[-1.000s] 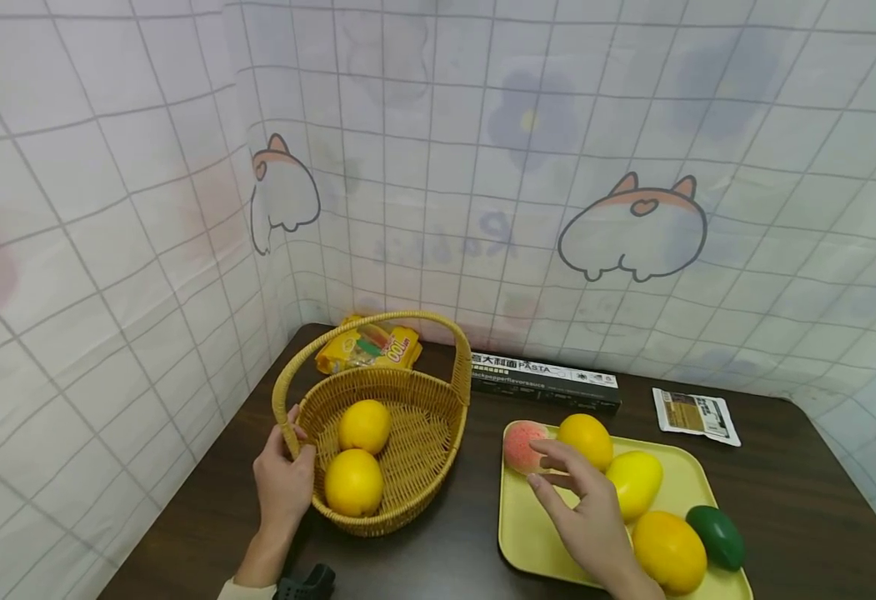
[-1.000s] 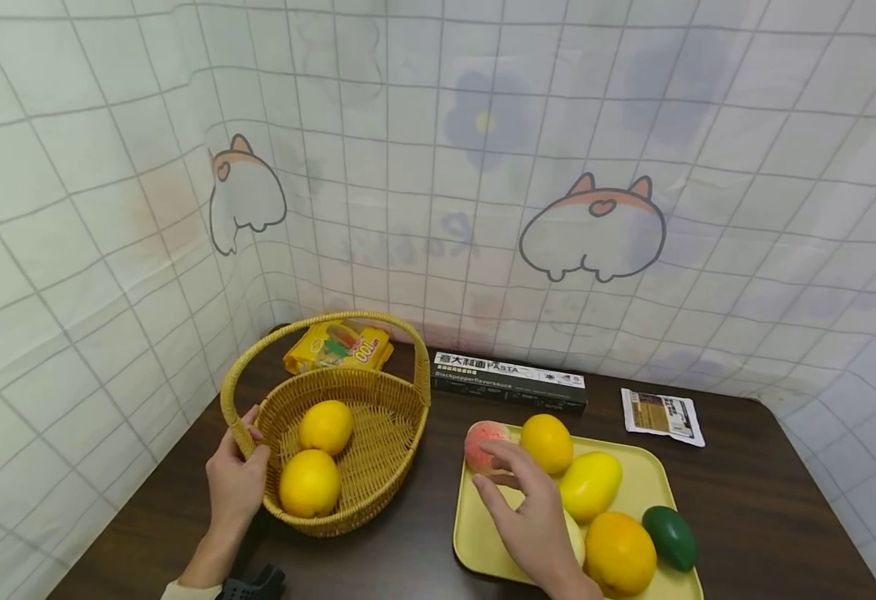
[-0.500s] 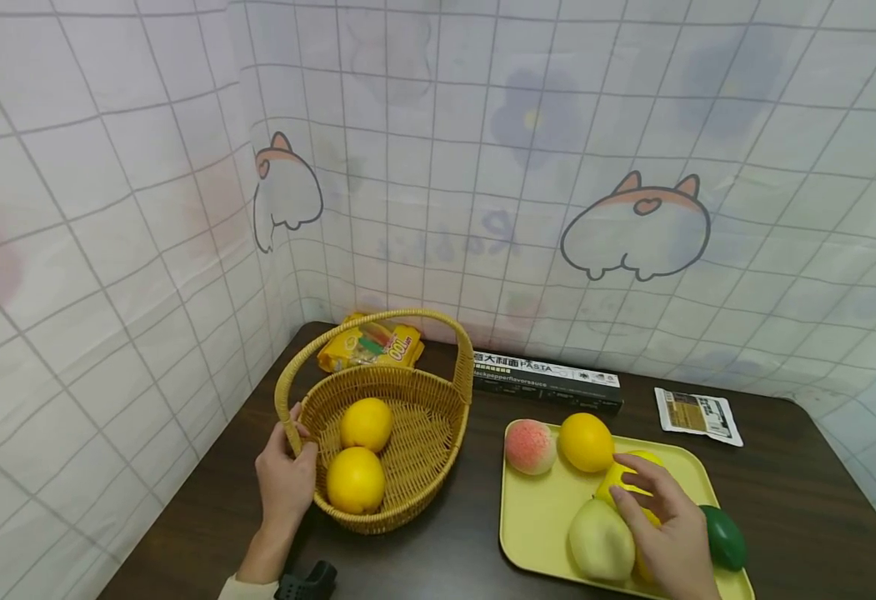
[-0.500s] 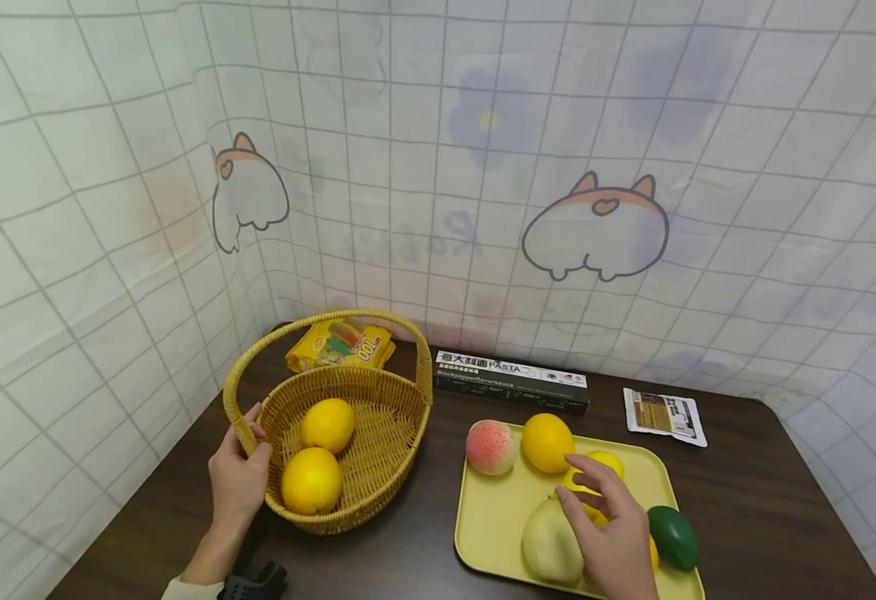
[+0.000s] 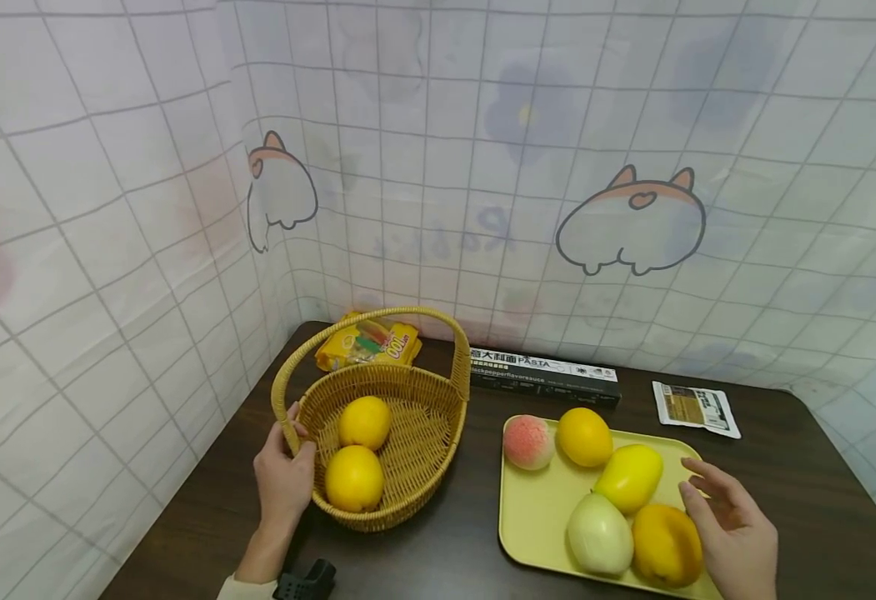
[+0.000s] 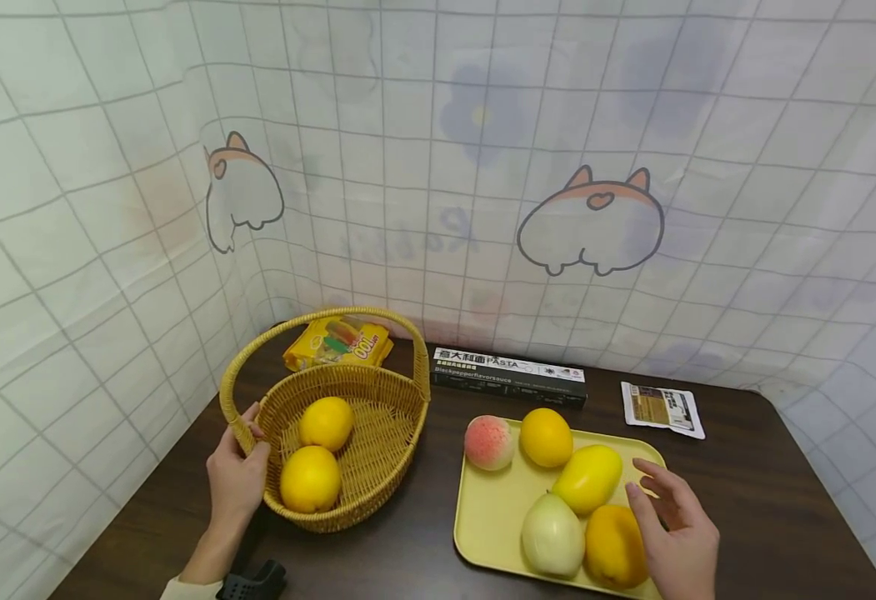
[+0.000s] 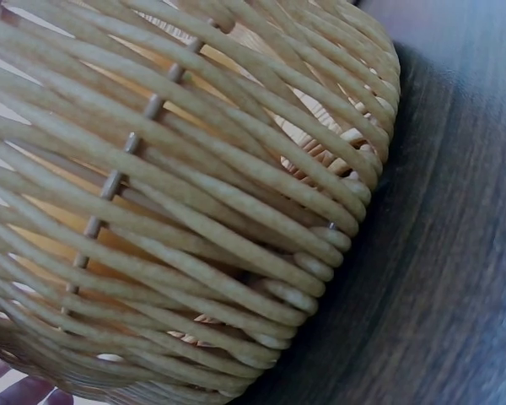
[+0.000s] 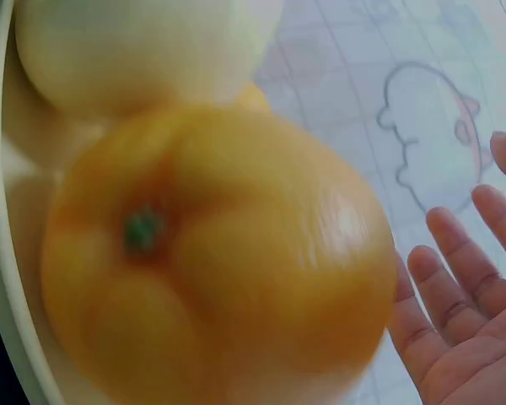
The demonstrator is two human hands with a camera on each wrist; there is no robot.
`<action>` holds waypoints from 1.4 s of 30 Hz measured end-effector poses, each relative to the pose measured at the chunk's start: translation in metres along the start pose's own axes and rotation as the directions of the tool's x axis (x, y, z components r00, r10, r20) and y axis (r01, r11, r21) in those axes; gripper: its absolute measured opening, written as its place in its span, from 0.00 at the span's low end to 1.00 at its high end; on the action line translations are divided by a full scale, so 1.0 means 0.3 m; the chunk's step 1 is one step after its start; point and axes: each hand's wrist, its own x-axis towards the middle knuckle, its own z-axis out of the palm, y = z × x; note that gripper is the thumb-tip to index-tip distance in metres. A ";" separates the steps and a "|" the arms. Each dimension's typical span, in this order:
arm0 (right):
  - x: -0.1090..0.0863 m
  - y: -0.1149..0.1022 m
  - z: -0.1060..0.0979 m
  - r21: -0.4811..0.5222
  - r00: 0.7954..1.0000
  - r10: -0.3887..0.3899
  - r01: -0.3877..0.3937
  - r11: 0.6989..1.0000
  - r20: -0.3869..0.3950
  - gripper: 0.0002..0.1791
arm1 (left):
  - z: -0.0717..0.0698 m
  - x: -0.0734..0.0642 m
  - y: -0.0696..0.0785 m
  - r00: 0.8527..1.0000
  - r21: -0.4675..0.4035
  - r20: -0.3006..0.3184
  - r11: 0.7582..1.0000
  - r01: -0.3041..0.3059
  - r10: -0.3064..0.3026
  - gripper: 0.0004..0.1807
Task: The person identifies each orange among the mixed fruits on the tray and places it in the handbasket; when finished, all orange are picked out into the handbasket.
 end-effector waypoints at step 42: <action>0.041 0.098 -0.118 -0.404 0.683 0.255 0.065 0.912 0.684 0.37 | -0.004 0.000 0.003 0.999 0.016 0.016 0.999 0.031 -0.031 0.07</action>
